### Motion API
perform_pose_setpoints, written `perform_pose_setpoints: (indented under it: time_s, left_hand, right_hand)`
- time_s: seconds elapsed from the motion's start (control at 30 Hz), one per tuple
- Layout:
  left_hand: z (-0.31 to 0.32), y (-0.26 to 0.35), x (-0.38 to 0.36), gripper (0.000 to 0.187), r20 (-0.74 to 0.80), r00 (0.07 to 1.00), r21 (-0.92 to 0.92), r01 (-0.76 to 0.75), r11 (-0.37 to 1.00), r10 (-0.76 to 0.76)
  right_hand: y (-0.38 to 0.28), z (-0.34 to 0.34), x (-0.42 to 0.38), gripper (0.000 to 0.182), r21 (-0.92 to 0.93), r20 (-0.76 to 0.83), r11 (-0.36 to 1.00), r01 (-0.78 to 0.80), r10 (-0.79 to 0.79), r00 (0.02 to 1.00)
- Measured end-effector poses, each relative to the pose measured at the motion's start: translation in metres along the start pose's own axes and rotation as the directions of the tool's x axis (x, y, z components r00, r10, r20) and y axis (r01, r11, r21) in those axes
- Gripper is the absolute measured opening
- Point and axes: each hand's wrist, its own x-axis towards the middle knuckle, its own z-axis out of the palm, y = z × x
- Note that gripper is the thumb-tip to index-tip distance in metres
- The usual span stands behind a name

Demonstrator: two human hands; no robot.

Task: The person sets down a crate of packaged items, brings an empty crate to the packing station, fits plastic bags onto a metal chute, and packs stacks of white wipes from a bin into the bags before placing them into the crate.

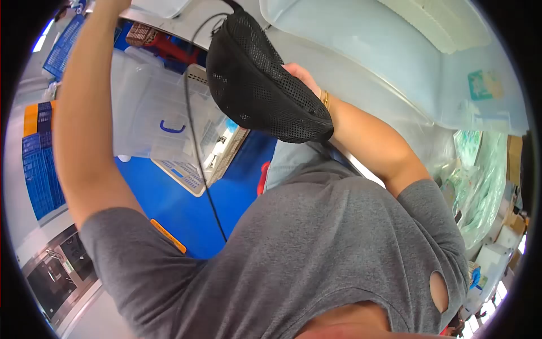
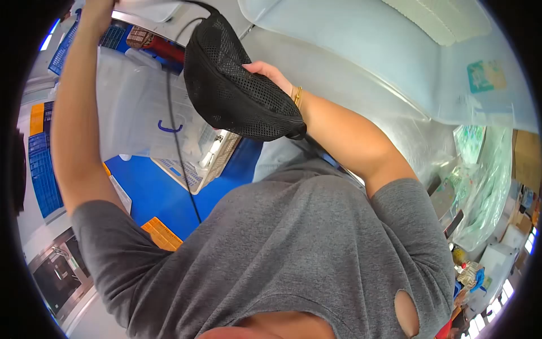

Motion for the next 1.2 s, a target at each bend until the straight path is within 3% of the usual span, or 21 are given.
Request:
perform_pose_setpoints:
  time_s: [0.07, 0.13, 0.17, 0.23, 0.37, 0.4, 0.47, 0.5, 0.6, 0.63, 0.67, 0.73, 0.8, 0.83, 0.87, 0.93, 1.0, 1.03, 1.13, 1.2]
  left_hand:
    - [-0.012, -0.070, -0.012, 0.040, 0.027, 0.985, 0.010, 0.170, 0.985, -0.170]
    - [-0.022, -0.132, -0.011, 0.018, 0.020, 0.986, -0.332, 0.162, 0.929, -0.165]
    - [-0.031, -0.151, -0.005, 0.018, 0.009, 0.989, -0.342, 0.144, 0.929, -0.150]
    - [-0.044, -0.173, 0.007, 0.026, 0.005, 0.980, -0.536, 0.170, 0.827, -0.198]
    - [-0.056, -0.184, 0.057, 0.024, -0.098, 0.982, -0.561, 0.078, 0.824, -0.160]
    - [-0.055, -0.183, 0.066, 0.024, -0.109, 0.983, -0.566, 0.059, 0.823, -0.145]
    - [-0.042, -0.169, 0.077, 0.024, -0.138, 0.985, -0.564, 0.007, 0.826, -0.102]
    - [-0.035, -0.165, 0.083, 0.023, -0.146, 0.986, -0.563, -0.015, 0.826, -0.081]
    - [-0.015, -0.165, 0.098, 0.023, -0.136, 0.990, -0.538, -0.042, 0.842, -0.038]
    - [-0.003, -0.164, 0.098, 0.023, -0.124, 0.992, -0.522, -0.042, 0.852, -0.028]
    - [0.009, -0.163, 0.093, 0.023, -0.104, 0.994, -0.527, -0.035, 0.849, -0.024]
    - [0.030, -0.157, 0.068, 0.027, -0.054, 0.988, -0.383, -0.156, 0.911, 0.147]
    - [0.042, -0.155, 0.040, 0.043, 0.363, 0.927, -0.200, -0.018, 0.980, 0.091]
    - [0.051, -0.151, 0.027, 0.054, 0.489, 0.819, -0.086, -0.298, 0.951, 0.301]
    - [0.062, -0.148, 0.015, 0.064, 0.620, 0.640, -0.018, -0.566, 0.824, 0.453]
    - [0.090, -0.159, -0.011, 0.077, 0.726, 0.424, 0.075, -0.831, 0.551, 0.541]
    - [0.104, -0.170, -0.020, 0.078, 0.722, 0.416, 0.075, -0.841, 0.535, 0.552]
    - [0.111, -0.174, -0.021, 0.079, 0.711, 0.409, 0.076, -0.853, 0.516, 0.572]
    - [0.122, -0.176, -0.029, 0.079, 0.711, 0.417, 0.115, -0.863, 0.492, 0.566]
    - [0.123, -0.176, -0.031, 0.079, 0.728, 0.456, 0.200, -0.855, 0.479, 0.511]
  right_hand:
    - [-0.022, -0.019, 0.028, 0.045, 0.027, 0.115, 0.999, -0.043, 0.039, 0.993]
    - [-0.040, -0.011, 0.051, 0.045, -0.014, 0.082, 0.998, -0.069, 0.070, 0.994]
    - [-0.047, -0.006, 0.062, 0.045, -0.031, 0.044, 0.995, -0.092, 0.093, 0.995]
    - [-0.063, -0.004, 0.084, 0.044, -0.056, -0.006, 0.992, -0.110, 0.109, 0.994]
    - [-0.091, -0.017, 0.139, 0.049, 0.075, 0.177, 0.966, -0.249, 0.233, 0.956]
    - [-0.096, -0.023, 0.153, 0.049, -0.081, 0.079, 0.990, -0.112, 0.119, 0.990]
    - [-0.111, -0.027, 0.173, 0.049, -0.407, -0.046, 0.902, 0.143, -0.176, 0.983]
    - [-0.118, -0.023, 0.176, 0.049, -0.417, -0.037, 0.895, 0.162, -0.194, 0.980]
    - [-0.130, -0.018, 0.174, 0.067, -0.194, -0.038, 0.981, 0.004, -0.012, 0.999]
    - [-0.136, -0.018, 0.171, 0.067, -0.186, -0.042, 0.982, 0.022, -0.030, 0.999]
    - [-0.140, -0.018, 0.168, 0.071, -0.183, -0.052, 0.983, 0.013, -0.023, 0.998]
    - [-0.139, -0.022, 0.162, 0.080, -0.163, -0.070, 0.987, -0.009, -0.003, 0.998]
    - [-0.138, -0.030, 0.157, 0.079, -0.136, -0.105, 0.991, 0.009, -0.023, 0.994]
    - [-0.137, -0.032, 0.156, 0.078, -0.126, -0.134, 0.992, 0.014, -0.031, 0.991]
    - [-0.136, -0.034, 0.155, 0.077, -0.118, -0.163, 0.993, 0.018, -0.037, 0.986]
    - [-0.125, -0.022, 0.148, 0.074, -0.067, -0.225, 0.992, 0.111, -0.123, 0.966]
    - [-0.112, -0.002, 0.139, 0.068, -0.005, -0.360, 0.961, 0.276, -0.259, 0.896]
    - [-0.107, 0.007, 0.134, 0.068, -0.001, -0.357, 0.961, 0.278, -0.260, 0.897]
    - [-0.097, 0.028, 0.111, 0.064, -0.030, -0.565, 0.971, 0.238, -0.213, 0.797]
    - [-0.094, 0.022, 0.102, 0.065, -0.080, -0.545, 0.976, 0.202, -0.213, 0.811]
